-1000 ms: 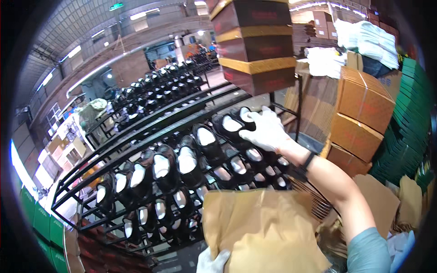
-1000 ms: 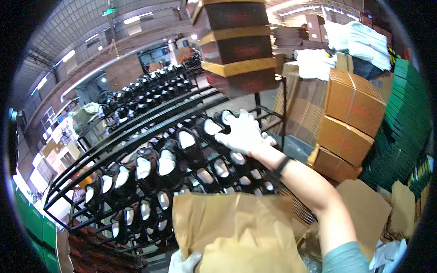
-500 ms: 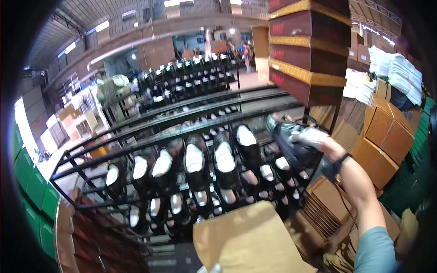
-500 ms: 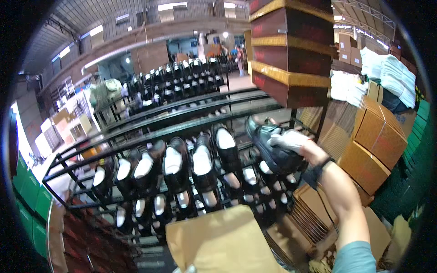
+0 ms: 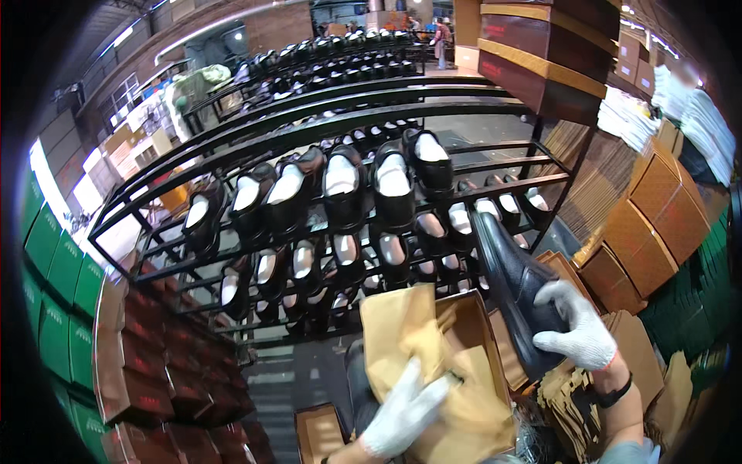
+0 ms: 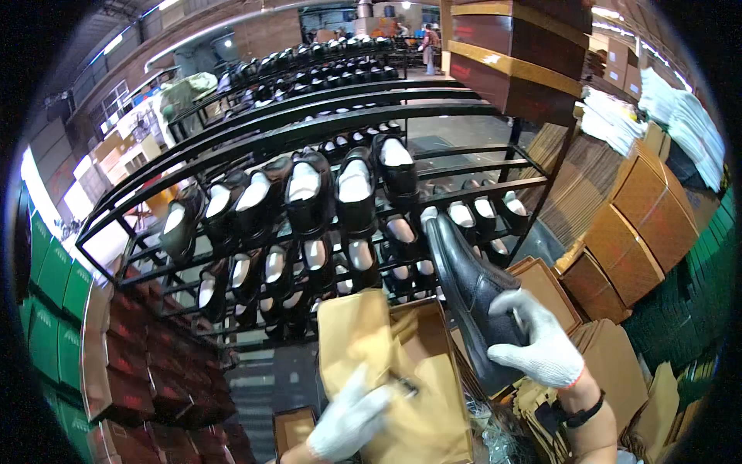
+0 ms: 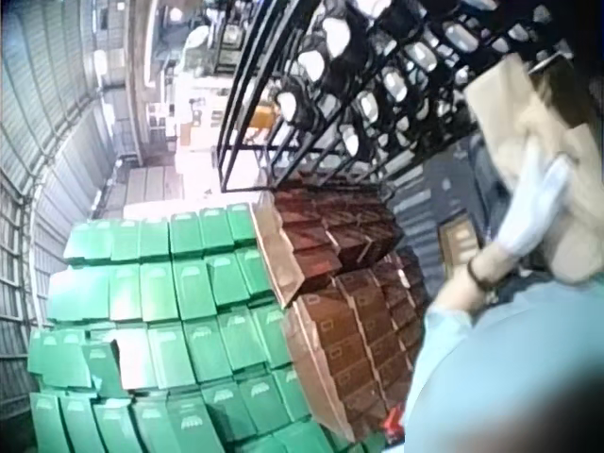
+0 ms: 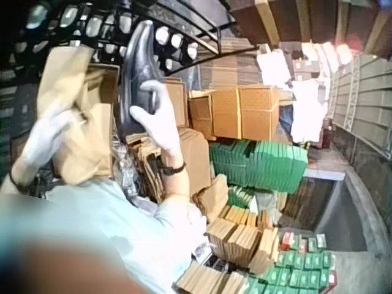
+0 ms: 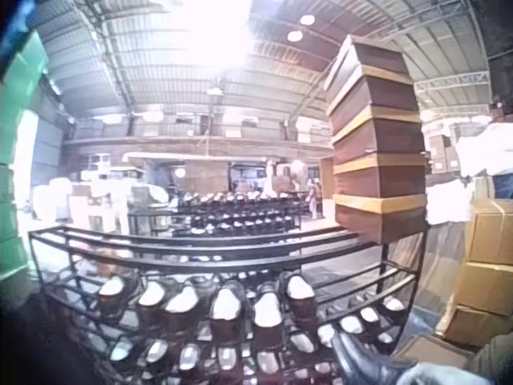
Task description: The recorder is taking finished shoes from a rack, placing them into shoe boxes, and stacking the boxed shoes.
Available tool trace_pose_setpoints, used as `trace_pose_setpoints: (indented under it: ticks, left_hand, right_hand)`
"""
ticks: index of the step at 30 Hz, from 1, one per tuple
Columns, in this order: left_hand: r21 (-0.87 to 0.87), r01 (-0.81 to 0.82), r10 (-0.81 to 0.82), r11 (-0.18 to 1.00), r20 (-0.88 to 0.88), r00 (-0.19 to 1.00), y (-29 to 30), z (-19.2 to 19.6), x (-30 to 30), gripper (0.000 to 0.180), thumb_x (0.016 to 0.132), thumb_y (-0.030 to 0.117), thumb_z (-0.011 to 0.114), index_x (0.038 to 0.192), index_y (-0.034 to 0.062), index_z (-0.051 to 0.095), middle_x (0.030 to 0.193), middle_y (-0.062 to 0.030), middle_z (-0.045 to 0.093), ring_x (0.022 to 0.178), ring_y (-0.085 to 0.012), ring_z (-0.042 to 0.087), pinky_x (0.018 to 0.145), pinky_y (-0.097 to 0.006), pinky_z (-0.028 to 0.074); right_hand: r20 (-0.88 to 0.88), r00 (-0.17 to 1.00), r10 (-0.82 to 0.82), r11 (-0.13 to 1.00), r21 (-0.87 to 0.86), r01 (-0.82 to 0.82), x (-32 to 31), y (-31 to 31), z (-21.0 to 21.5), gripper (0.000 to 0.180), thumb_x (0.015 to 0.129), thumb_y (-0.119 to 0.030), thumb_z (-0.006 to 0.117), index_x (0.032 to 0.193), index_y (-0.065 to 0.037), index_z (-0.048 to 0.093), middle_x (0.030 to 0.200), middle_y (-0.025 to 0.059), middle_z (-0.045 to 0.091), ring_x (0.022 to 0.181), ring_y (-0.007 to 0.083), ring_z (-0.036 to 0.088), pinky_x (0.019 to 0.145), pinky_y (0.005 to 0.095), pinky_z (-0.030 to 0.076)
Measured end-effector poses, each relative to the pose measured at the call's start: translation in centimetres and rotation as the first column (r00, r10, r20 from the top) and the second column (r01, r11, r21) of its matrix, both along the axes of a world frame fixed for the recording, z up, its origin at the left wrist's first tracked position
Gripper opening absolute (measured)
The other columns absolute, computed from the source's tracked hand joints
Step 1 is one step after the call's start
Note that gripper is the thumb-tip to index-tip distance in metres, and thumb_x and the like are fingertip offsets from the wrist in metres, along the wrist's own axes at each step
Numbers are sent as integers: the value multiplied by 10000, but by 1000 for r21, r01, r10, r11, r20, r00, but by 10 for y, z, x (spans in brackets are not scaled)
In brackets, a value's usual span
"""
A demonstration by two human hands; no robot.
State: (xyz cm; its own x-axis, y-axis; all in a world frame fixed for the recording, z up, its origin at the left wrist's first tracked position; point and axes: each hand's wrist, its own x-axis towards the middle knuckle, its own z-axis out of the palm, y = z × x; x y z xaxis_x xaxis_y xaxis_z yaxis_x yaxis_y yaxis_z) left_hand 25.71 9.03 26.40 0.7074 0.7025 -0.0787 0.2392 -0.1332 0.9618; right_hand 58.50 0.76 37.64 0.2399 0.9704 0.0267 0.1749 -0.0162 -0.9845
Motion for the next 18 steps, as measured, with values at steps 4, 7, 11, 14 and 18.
trace_pose_setpoints:
  ticks: [4, 7, 11, 14, 18]
  left_hand:
    - [27, 83, -77, 996, -187, 979, 1, -69, 58, 1057, 1076, 399, 708, 1722, -101, 37, 1199, -330, 745, 1106, -440, 776, 980, -483, 626]
    - [150, 479, -380, 865, -428, 820, -24, 17, 62, 992, 1098, 465, 604, 1731, -104, 96, 1023, -354, 754, 901, -551, 766, 834, -604, 629]
    - [324, 747, -622, 581, -415, 664, -51, 42, 62, 410, 1103, 189, 651, 1487, 47, 636, 1001, -175, 787, 873, -386, 760, 790, -441, 643]
    - [682, 216, -438, 699, 170, 883, -23, 18, 33, 309, 955, 126, 807, 1262, 101, 807, 1072, -136, 828, 919, -339, 801, 790, -436, 657]
    - [763, -314, 344, 565, 128, 930, 52, 38, 32, 549, 926, 82, 785, 1453, -4, 661, 1287, -252, 751, 1235, -443, 705, 1076, -496, 564]
  right_hand:
    - [662, 738, 133, 949, 130, -288, -25, 42, 45, 1040, 739, -11, 883, 1671, -60, 424, 1467, 187, 707, 1431, 360, 638, 1269, 463, 405]
    - [993, 100, 57, 750, 24, -661, -58, 103, 94, 594, 737, -68, 773, 1322, -73, 670, 912, 58, 709, 867, 350, 675, 849, 459, 496]
    - [890, -452, 58, 594, -395, -701, -107, 138, -1, 217, 832, -257, 733, 618, -225, 730, 616, -15, 642, 719, 245, 665, 936, 412, 460]
    - [978, 133, 163, 410, 55, -910, -108, 160, -37, 387, 866, -249, 756, 1209, -75, 802, 1080, 119, 801, 893, 311, 735, 1010, 502, 516]
    - [461, 870, -177, 919, 394, -21, -4, 163, -72, 423, 921, -176, 700, 1320, -46, 751, 1141, 147, 788, 1088, 431, 748, 997, 503, 594]
